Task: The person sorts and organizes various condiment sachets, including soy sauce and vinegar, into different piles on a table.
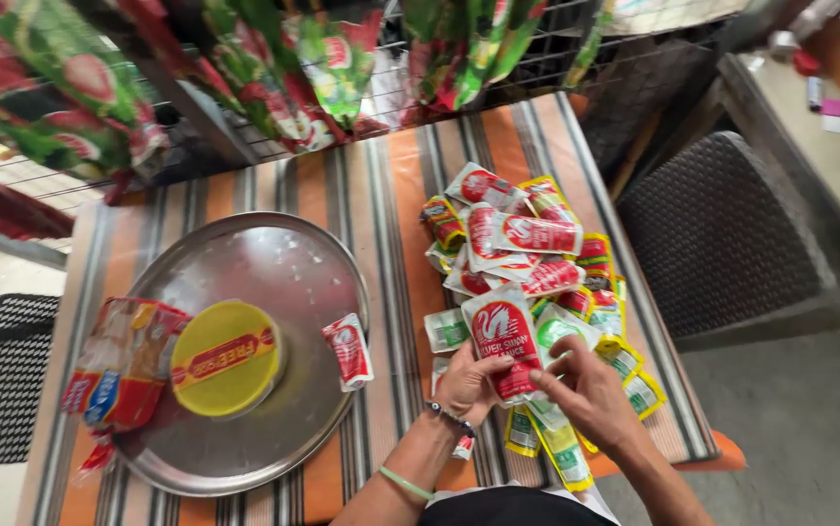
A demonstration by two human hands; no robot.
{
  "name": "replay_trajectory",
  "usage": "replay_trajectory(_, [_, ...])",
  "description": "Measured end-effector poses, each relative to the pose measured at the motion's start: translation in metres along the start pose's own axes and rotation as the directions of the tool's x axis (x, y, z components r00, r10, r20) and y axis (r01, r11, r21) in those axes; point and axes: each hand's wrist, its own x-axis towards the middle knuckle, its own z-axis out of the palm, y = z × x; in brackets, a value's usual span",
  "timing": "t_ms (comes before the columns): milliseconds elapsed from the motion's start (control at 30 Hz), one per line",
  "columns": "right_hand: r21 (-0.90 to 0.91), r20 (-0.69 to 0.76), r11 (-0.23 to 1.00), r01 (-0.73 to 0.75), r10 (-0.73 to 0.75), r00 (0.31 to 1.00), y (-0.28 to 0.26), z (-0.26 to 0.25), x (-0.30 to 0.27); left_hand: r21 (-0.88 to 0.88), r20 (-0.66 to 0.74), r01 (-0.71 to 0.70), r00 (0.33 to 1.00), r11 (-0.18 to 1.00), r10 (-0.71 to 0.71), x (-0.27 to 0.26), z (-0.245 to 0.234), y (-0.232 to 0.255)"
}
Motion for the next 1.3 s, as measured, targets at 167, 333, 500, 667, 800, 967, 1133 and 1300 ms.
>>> replay_trajectory(167, [0.087, -0.292, 0.995, 0.052, -0.025, 0.956, -0.012, -0.026, -0.011, 0.331, 0.085, -0.099, 0.994, 0.938, 0.075, -0.003, 0.053, 0.0])
replay_trajectory(333, [0.543, -0.295, 0.829, 0.135, 0.038, 0.955, 0.011, -0.046, -0.027, 0.564, 0.273, -0.284, 0.95, 0.776, 0.149, -0.01, 0.095, 0.002])
replay_trajectory(500, [0.747, -0.314, 0.639, 0.183, 0.097, 0.945, -0.017, -0.053, -0.06, 0.554, 0.352, -0.177, 0.935, 0.813, -0.037, -0.026, 0.118, 0.007])
replay_trajectory(667, [0.796, -0.344, 0.58, 0.171, 0.202, 0.917, -0.018, -0.051, -0.078, 0.555, 0.356, -0.115, 0.928, 0.824, -0.111, -0.03, 0.129, 0.001])
replay_trajectory(800, [0.807, -0.373, 0.56, 0.186, 0.239, 0.897, -0.015, -0.048, -0.088, 0.535, 0.365, -0.059, 0.916, 0.843, -0.168, -0.034, 0.137, 0.001])
replay_trajectory(967, [0.796, -0.415, 0.572, 0.199, 0.276, 0.867, -0.011, -0.045, -0.101, 0.561, 0.379, -0.071, 0.908, 0.825, -0.18, -0.039, 0.145, 0.001])
replay_trajectory(1133, [0.793, -0.456, 0.552, 0.258, 0.256, 0.853, -0.01, -0.043, -0.113, 0.562, 0.343, -0.012, 0.913, 0.827, -0.22, -0.037, 0.14, 0.0])
replay_trajectory(1300, [0.804, -0.477, 0.526, 0.278, 0.291, 0.829, -0.018, -0.038, -0.118, 0.586, 0.319, 0.012, 0.916, 0.81, -0.244, -0.043, 0.143, 0.013])
